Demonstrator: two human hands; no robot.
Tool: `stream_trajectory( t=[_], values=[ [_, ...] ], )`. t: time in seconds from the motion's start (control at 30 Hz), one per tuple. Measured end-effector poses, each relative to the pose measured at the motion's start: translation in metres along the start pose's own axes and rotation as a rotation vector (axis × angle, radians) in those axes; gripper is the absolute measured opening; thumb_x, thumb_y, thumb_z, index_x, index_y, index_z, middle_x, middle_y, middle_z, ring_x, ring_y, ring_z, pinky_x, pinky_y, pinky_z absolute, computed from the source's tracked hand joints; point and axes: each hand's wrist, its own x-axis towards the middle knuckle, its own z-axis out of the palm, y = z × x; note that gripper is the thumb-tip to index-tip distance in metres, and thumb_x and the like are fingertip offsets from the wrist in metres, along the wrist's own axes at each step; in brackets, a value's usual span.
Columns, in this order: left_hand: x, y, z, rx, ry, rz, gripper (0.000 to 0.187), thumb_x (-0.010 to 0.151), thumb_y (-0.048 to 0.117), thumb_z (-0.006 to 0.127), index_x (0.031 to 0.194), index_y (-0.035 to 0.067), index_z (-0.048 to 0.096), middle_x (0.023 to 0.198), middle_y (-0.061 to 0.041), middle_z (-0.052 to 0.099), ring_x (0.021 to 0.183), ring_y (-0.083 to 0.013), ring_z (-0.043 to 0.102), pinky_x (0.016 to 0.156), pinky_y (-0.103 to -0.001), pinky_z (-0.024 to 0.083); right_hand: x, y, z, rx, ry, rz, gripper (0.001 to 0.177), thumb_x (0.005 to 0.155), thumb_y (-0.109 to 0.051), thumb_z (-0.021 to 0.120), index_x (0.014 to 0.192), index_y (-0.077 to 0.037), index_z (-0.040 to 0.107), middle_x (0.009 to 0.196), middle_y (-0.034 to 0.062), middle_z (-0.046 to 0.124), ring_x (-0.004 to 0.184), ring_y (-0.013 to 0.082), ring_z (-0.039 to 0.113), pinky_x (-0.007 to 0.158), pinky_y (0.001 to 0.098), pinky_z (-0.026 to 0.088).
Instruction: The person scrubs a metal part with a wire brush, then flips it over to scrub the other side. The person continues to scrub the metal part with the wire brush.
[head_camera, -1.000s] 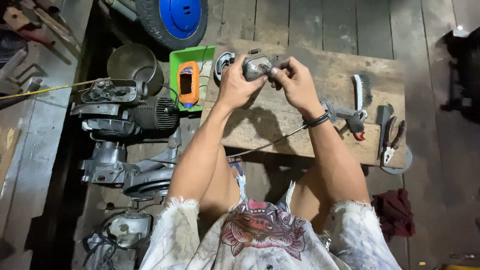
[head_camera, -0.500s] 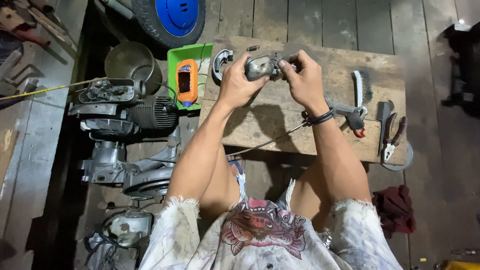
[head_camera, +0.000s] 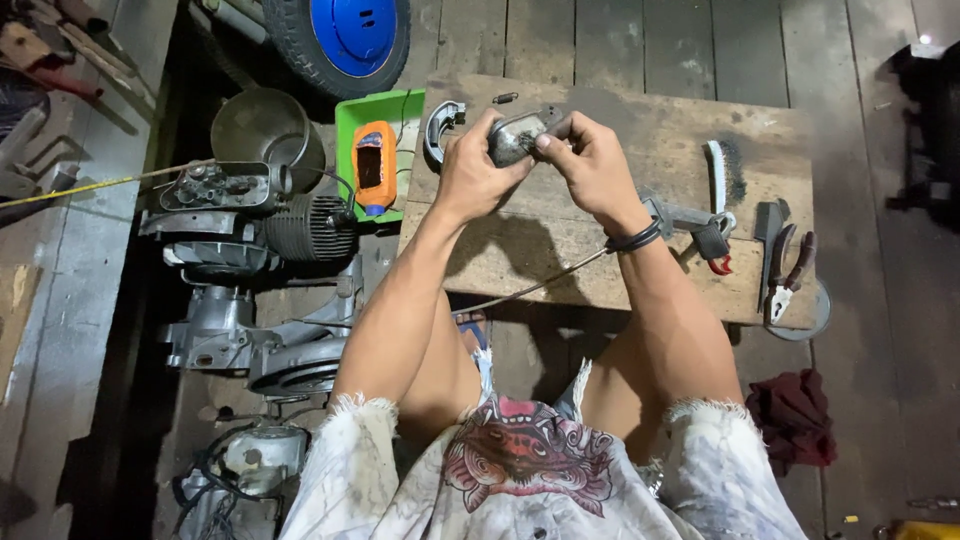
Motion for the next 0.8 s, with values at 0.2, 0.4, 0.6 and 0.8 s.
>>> stream_trajectory(
  t=[0.2,0.4,0.6,0.8],
  values=[
    [-0.001,-0.011,-0.001,0.210,-0.065,0.074,0.036,0.075,0.040,0.083,0.095,0.021,0.060,0.065,-0.012,0.063,0.071,-0.0411,0.070,0.065,-0.046,0.051,-0.007,-0.016,-0.008,-0.398,-0.021,-0.141,0.018,0.097,-0.018,0.078,0.092,-0.003,0.069,0.073,0.0193,0.067,0.067,0.0393,0.063,0.064,0.0445,0.047],
    [0.001,-0.033,0.011,0.400,-0.218,0.095,0.037,0.076,0.042,0.078,0.095,0.021,0.055,0.069,-0.010,0.067,0.074,-0.0383,0.073,0.067,-0.048,0.052,-0.014,-0.005,-0.013,-1.052,0.037,-0.341,0.023,0.100,-0.030,0.070,0.090,-0.011,0.061,0.062,0.0068,0.061,0.060,0.0293,0.065,0.059,0.0410,0.051],
    [0.008,-0.009,0.002,0.265,-0.148,0.059,0.037,0.084,0.028,0.086,0.105,0.016,0.059,0.087,-0.002,0.078,0.070,-0.0186,0.073,0.066,-0.039,0.063,-0.013,0.005,-0.016,-1.055,0.300,-0.373,0.027,0.113,-0.026,0.059,0.089,-0.014,0.059,0.068,0.0015,0.058,0.058,0.0129,0.043,0.065,0.0303,0.037],
    [0.006,0.019,-0.007,0.023,-0.037,0.029,0.037,0.071,0.032,0.086,0.094,0.018,0.061,0.070,-0.012,0.064,0.070,-0.0375,0.070,0.064,-0.039,0.052,-0.010,0.014,-0.030,-0.188,0.164,-0.046,0.016,0.103,-0.018,0.071,0.095,-0.006,0.064,0.065,0.0083,0.048,0.064,0.0139,0.047,0.059,0.0339,0.040]
  ],
)
